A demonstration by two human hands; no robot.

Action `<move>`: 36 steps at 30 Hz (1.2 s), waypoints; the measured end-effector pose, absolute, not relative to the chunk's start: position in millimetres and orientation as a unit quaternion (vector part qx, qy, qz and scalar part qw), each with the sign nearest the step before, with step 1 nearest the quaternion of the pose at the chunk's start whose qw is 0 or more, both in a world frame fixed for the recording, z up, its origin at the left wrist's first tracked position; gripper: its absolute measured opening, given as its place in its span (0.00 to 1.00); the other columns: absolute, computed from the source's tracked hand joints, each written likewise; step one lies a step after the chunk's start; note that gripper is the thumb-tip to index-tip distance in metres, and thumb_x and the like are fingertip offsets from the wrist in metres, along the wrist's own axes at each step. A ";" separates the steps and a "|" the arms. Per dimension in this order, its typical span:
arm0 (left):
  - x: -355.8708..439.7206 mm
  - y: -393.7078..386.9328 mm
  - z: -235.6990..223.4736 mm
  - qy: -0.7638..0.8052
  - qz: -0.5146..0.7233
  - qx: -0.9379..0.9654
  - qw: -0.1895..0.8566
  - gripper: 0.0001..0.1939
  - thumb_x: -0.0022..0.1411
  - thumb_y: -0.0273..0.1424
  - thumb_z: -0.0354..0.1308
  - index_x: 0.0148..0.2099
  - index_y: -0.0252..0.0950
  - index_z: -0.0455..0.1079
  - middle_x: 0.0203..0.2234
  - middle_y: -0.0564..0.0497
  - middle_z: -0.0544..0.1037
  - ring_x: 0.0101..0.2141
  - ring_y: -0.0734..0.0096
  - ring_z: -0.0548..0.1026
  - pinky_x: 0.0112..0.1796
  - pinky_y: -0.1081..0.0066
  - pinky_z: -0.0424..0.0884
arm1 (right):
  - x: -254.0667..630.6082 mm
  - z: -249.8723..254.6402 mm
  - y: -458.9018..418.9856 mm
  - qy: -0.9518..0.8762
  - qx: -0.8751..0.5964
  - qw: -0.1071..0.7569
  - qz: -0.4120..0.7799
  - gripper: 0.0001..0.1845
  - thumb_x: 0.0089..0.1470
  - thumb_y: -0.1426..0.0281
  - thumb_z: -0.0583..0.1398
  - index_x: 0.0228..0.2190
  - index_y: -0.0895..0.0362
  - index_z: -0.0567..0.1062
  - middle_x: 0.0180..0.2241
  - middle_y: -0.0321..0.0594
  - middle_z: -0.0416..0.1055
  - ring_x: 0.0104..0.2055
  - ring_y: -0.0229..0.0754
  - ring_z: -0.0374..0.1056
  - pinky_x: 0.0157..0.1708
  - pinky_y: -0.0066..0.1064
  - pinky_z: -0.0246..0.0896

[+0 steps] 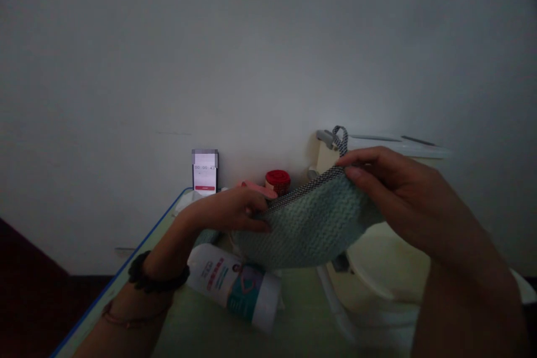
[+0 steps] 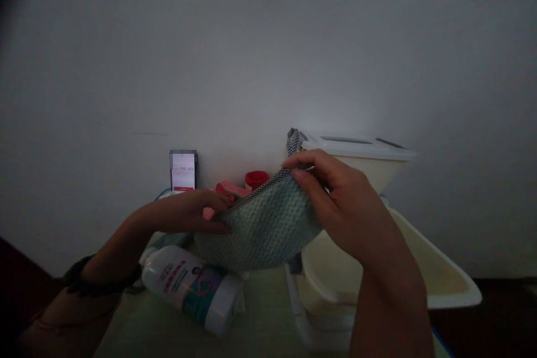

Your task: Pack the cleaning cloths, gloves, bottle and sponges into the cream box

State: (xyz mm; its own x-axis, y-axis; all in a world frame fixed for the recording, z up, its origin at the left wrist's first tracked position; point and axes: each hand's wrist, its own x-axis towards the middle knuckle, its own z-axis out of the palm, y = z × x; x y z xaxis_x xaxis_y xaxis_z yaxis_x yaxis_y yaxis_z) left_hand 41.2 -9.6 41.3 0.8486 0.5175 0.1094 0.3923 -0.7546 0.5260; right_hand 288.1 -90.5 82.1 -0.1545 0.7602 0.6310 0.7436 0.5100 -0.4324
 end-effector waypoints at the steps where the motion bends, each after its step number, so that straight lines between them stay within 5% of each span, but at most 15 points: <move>1: 38.8 -8.1 41.9 0.252 0.134 0.926 0.247 0.06 0.56 0.31 0.58 0.30 0.33 0.72 0.28 0.53 0.75 0.29 0.72 0.71 0.32 0.74 0.63 | 289.0 82.6 -90.3 -0.757 -0.506 0.413 -0.014 0.10 0.57 0.70 0.54 0.39 0.52 0.73 0.33 0.36 0.72 0.33 0.39 0.67 0.32 0.30 0.62; 6: 19.8 2.3 45.3 0.334 0.207 0.888 0.237 0.08 0.54 0.35 0.60 0.33 0.36 0.71 0.25 0.55 0.72 0.28 0.73 0.69 0.29 0.76 0.63 | 291.8 82.0 -87.1 -0.740 -0.529 0.408 -0.081 0.17 0.57 0.73 0.49 0.45 0.54 0.72 0.38 0.43 0.72 0.38 0.44 0.68 0.38 0.36 0.62; 13: 0.8 14.9 41.7 0.345 0.300 0.823 0.336 0.07 0.50 0.34 0.63 0.28 0.35 0.71 0.22 0.56 0.73 0.27 0.74 0.71 0.29 0.76 0.66 | 298.7 78.5 -83.2 -0.703 -0.603 0.373 -0.044 0.15 0.51 0.74 0.49 0.35 0.57 0.74 0.34 0.46 0.73 0.37 0.48 0.68 0.36 0.39 0.61; 19: -3.2 19.4 37.8 0.331 0.430 0.736 0.405 0.07 0.47 0.31 0.65 0.29 0.34 0.73 0.23 0.54 0.75 0.26 0.74 0.72 0.30 0.74 0.68 | 302.4 75.1 -81.3 -0.679 -0.641 0.357 -0.032 0.13 0.50 0.72 0.52 0.33 0.57 0.75 0.30 0.43 0.73 0.30 0.46 0.68 0.30 0.37 0.61; 26: -6.4 26.6 32.8 0.277 0.640 0.579 0.421 0.11 0.45 0.34 0.66 0.28 0.34 0.69 0.21 0.55 0.71 0.22 0.76 0.68 0.24 0.75 0.65 | 291.0 75.1 -82.1 -0.732 -0.584 0.351 0.026 0.11 0.51 0.73 0.54 0.36 0.57 0.75 0.33 0.42 0.75 0.34 0.44 0.71 0.34 0.37 0.64; 36: -13.6 35.1 30.1 0.279 0.708 0.510 0.401 0.10 0.40 0.28 0.65 0.30 0.38 0.72 0.25 0.55 0.73 0.25 0.76 0.69 0.26 0.75 0.65 | 274.7 73.4 -79.8 -0.765 -0.563 0.311 0.030 0.07 0.49 0.74 0.57 0.29 0.54 0.75 0.29 0.37 0.76 0.31 0.42 0.72 0.30 0.32 0.64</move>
